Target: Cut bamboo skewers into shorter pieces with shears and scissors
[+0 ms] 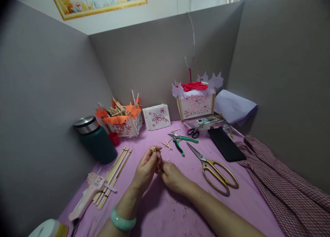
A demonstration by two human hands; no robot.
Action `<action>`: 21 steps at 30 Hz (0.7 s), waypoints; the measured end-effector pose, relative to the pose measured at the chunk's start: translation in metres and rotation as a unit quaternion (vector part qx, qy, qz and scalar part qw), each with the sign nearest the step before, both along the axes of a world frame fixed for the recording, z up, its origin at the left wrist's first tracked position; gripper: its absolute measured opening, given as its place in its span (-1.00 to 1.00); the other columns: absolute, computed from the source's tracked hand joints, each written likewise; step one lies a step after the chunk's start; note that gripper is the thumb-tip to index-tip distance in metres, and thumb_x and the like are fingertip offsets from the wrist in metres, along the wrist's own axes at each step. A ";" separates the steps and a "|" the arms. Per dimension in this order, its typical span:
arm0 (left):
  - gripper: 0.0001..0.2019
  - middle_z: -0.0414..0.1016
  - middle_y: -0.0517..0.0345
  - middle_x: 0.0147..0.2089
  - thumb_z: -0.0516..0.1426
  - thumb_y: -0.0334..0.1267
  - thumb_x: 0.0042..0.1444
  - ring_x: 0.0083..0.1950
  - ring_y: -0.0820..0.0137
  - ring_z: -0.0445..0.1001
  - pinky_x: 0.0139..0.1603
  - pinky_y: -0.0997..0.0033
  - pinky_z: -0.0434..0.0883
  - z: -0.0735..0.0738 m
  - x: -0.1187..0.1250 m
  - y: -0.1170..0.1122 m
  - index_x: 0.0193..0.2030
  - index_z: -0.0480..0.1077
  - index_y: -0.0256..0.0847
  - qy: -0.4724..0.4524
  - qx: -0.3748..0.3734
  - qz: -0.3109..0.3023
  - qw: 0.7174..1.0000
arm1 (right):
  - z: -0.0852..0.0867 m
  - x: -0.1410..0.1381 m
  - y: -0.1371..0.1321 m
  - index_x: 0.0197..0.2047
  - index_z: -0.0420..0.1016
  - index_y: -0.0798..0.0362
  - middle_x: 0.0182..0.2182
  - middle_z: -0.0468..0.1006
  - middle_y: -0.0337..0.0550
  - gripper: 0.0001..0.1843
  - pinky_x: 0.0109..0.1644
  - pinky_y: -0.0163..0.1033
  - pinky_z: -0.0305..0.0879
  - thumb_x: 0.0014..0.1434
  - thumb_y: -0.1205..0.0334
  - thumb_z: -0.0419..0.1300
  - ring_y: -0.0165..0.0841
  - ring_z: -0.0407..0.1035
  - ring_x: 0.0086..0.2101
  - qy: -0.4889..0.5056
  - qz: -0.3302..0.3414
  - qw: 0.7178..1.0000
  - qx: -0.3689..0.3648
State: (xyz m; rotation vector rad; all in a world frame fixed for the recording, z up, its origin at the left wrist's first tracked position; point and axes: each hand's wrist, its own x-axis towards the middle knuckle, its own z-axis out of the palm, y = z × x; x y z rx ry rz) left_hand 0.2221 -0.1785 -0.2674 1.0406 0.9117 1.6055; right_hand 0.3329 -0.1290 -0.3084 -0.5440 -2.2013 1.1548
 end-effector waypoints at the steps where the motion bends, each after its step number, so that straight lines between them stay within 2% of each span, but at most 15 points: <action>1: -0.66 0.24 0.25 -0.41 0.14 -0.01 0.09 -0.43 0.53 0.22 -0.39 0.52 0.19 0.000 -0.001 0.000 -0.12 0.33 -0.22 -0.005 -0.003 -0.012 1.000 | 0.000 0.001 0.001 -0.25 0.39 0.11 -0.36 0.48 -0.14 -0.81 -0.19 -0.28 0.27 0.13 0.41 -0.02 -0.37 0.32 -0.35 -0.002 0.005 1.000 0.002; 4: -0.70 0.30 0.21 -0.38 0.11 -0.02 0.13 -0.41 0.52 0.27 -0.39 0.51 0.22 0.001 -0.001 0.001 -0.19 0.30 -0.22 -0.014 -0.010 -0.043 0.999 | 0.002 0.003 0.003 -0.20 0.40 0.09 -0.30 0.48 -0.14 -0.81 -0.15 -0.27 0.26 0.13 0.35 0.02 -0.35 0.32 -0.31 0.003 0.021 1.000 -0.002; 8: -0.72 0.30 0.26 -0.43 0.10 -0.03 0.14 -0.47 0.54 0.22 -0.41 0.52 0.20 0.001 0.000 0.002 -0.22 0.25 -0.21 0.012 0.012 -0.026 1.000 | 0.004 0.004 0.007 -0.35 0.40 0.10 -0.40 0.46 -0.21 -0.89 -0.26 -0.30 0.23 0.13 0.30 0.06 -0.39 0.28 -0.40 -0.003 0.022 0.999 -0.029; 11: -0.71 0.25 0.28 -0.45 0.10 -0.02 0.14 -0.47 0.54 0.18 -0.42 0.52 0.17 0.001 0.001 0.002 -0.18 0.26 -0.21 0.023 0.023 -0.012 0.999 | 0.002 0.004 0.010 -0.41 0.38 0.12 -0.46 0.41 -0.25 -0.92 -0.32 -0.33 0.19 0.08 0.33 0.08 -0.42 0.25 -0.43 0.005 0.017 0.999 -0.035; 15: -0.67 0.24 0.25 -0.43 0.08 -0.01 0.15 -0.44 0.51 0.19 -0.38 0.50 0.18 0.002 0.000 0.002 -0.10 0.31 -0.23 0.048 0.032 -0.018 0.998 | -0.001 0.003 0.012 -0.40 0.38 0.12 -0.46 0.42 -0.24 -0.91 -0.31 -0.32 0.20 0.11 0.32 0.08 -0.42 0.25 -0.42 0.016 0.024 0.999 -0.047; 21: -0.70 0.24 0.27 -0.47 0.09 0.01 0.13 -0.47 0.53 0.17 -0.42 0.51 0.17 0.002 0.000 0.003 -0.28 0.30 -0.22 0.051 0.026 0.001 0.998 | 0.002 0.002 0.011 -0.40 0.35 0.09 -0.46 0.42 -0.25 -0.95 -0.31 -0.32 0.20 0.10 0.32 0.11 -0.41 0.26 -0.42 0.025 0.010 0.999 -0.021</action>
